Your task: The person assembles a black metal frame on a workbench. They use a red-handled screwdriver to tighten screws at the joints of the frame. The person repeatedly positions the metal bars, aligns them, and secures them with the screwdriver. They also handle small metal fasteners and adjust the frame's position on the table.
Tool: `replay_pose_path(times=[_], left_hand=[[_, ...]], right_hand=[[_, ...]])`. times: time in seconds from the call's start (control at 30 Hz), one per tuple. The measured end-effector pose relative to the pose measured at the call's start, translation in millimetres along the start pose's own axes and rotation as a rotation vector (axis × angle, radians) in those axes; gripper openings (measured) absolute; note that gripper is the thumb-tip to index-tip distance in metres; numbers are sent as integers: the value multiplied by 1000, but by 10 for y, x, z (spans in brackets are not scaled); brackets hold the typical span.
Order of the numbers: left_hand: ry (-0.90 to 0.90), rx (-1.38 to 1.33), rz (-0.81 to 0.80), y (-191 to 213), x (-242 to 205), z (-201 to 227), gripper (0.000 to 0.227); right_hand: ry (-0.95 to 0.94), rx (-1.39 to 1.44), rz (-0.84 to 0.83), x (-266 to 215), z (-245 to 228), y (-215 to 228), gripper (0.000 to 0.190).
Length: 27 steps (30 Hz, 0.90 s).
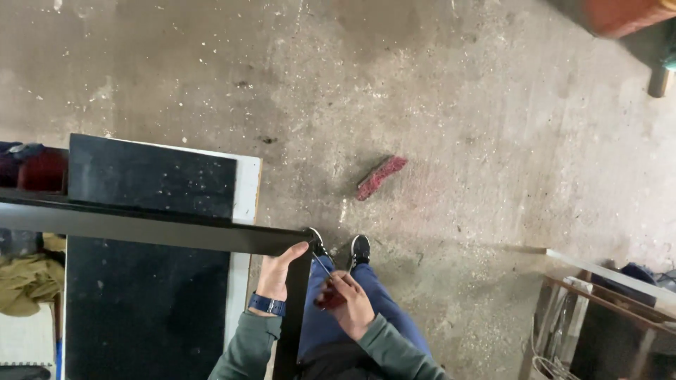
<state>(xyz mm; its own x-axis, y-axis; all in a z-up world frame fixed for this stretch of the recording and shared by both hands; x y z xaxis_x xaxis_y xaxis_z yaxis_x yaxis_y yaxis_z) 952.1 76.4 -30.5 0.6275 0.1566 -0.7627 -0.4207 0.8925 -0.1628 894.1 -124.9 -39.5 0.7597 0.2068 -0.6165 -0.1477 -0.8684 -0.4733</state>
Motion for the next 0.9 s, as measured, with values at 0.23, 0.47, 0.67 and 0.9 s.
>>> replay_pose_path(times=[0.23, 0.47, 0.67, 0.9], left_hand=[[-29, 31, 23, -18, -25, 37, 43], [-44, 55, 53, -14, -29, 12, 51], [-12, 27, 35, -62, -100, 149, 46], [-31, 4, 0, 9, -18, -11, 34]], right_hand=[[-313, -43, -43, 166, 90, 274, 35], [-661, 391, 220, 62, -111, 154, 36], [-385, 558, 102, -287, -258, 172, 40], [-184, 174, -286, -344, -127, 212, 96]])
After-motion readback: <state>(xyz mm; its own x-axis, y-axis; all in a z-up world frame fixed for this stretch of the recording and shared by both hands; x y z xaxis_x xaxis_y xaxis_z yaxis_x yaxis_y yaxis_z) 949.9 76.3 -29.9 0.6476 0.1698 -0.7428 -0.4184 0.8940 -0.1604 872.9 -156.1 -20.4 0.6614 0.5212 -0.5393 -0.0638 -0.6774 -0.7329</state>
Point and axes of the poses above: each hand's wrist, its own x-axis towards the middle knuckle, its own y-axis out of the back of the hand, z = x × y, the point moved 1 cm from there along x, towards the middle knuckle, and after that the axes turned 15 degrees about x, right-handed, at the moved point
